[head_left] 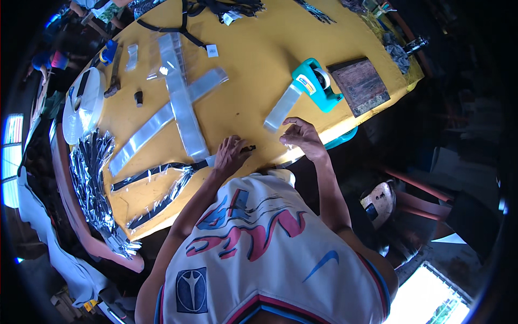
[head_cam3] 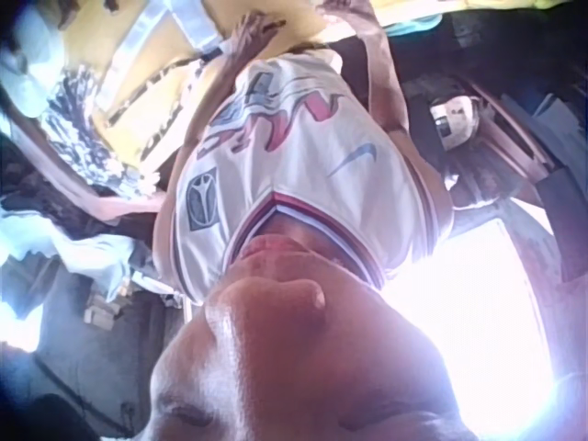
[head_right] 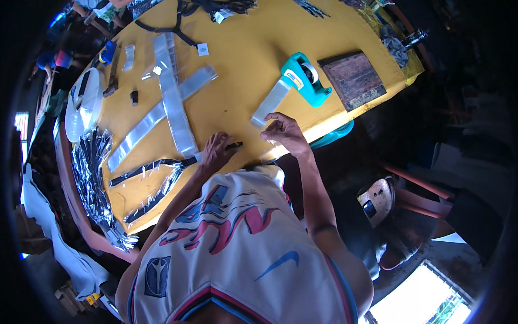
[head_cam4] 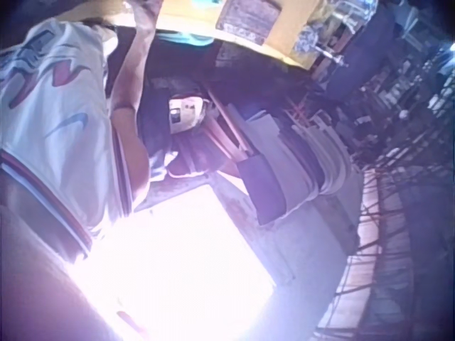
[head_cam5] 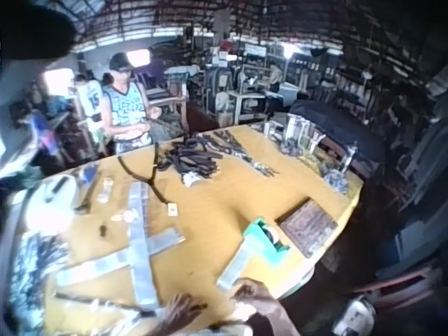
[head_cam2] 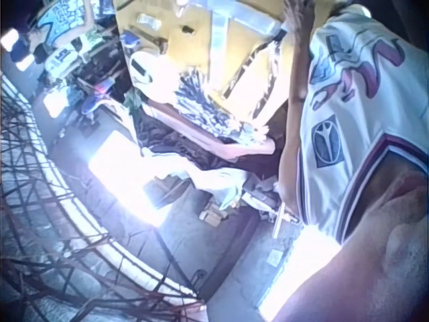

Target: Taping and assembling black straps on a yellow table and placing them in a box.

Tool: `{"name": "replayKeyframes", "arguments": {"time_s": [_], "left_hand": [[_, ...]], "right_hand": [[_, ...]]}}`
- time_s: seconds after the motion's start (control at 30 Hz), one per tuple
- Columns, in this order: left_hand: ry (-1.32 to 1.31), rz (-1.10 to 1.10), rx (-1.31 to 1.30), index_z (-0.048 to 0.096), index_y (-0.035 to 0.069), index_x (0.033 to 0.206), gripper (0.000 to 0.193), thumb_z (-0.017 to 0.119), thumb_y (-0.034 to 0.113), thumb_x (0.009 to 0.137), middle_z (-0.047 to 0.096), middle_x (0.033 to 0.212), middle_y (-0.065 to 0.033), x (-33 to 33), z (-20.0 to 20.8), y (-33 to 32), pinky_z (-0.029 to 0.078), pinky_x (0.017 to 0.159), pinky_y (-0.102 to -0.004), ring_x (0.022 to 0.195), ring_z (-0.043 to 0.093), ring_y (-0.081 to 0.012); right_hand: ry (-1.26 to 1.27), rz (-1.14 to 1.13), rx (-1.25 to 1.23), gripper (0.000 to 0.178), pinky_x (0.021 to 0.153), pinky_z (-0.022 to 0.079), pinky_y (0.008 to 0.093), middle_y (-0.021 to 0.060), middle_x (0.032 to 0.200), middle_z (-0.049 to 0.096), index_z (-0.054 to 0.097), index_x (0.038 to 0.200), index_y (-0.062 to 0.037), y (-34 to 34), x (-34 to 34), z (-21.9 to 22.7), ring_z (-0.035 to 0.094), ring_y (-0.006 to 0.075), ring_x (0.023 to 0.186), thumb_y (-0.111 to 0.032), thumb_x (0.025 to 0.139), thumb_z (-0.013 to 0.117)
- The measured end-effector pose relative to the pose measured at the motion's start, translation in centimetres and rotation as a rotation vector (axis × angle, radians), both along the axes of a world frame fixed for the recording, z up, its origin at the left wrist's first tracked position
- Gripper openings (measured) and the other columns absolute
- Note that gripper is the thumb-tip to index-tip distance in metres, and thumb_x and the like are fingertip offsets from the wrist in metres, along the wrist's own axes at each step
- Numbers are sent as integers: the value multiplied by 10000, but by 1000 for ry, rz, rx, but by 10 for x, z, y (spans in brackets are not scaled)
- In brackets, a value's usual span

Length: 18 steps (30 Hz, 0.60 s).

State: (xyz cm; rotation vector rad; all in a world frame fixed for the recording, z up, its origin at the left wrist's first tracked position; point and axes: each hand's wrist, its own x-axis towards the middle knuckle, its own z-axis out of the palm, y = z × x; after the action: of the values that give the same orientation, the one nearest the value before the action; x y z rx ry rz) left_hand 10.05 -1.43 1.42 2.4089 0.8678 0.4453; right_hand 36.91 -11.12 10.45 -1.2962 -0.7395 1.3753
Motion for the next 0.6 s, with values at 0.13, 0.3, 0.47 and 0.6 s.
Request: {"name": "replayKeyframes", "arguments": {"time_s": [0.13,0.3,0.47,0.6], "left_hand": [[23,-62,78,648,89,1111,355,750,281,830,584,1169,-115,0,-18,-2,440,948,-455,1122,562,-331],[-96,-68,16,609,94,1063,296,754,185,822,630,1115,-115,-6,-2,6,456,904,-460,1022,612,-337],[-163,-5,-279,628,72,1101,287,734,239,892,699,982,-112,-20,31,15,540,790,-435,878,693,-307],[-178,-18,-288,640,75,1101,282,735,250,901,701,989,-95,-27,44,17,569,775,-393,915,708,-288]], "right_hand": [[99,63,-46,429,723,524,255,61,810,707,580,1198,-2,3,5,-25,685,125,759,-47,831,798],[164,112,-53,430,728,526,259,52,806,699,574,1202,3,10,3,-45,682,129,754,-56,836,792],[243,164,-93,409,736,532,268,44,803,685,577,1178,-3,13,-3,-55,667,127,745,-61,835,792],[285,202,-140,377,737,531,267,52,804,677,576,1150,-25,20,-14,-61,659,129,743,-51,837,784]]}}
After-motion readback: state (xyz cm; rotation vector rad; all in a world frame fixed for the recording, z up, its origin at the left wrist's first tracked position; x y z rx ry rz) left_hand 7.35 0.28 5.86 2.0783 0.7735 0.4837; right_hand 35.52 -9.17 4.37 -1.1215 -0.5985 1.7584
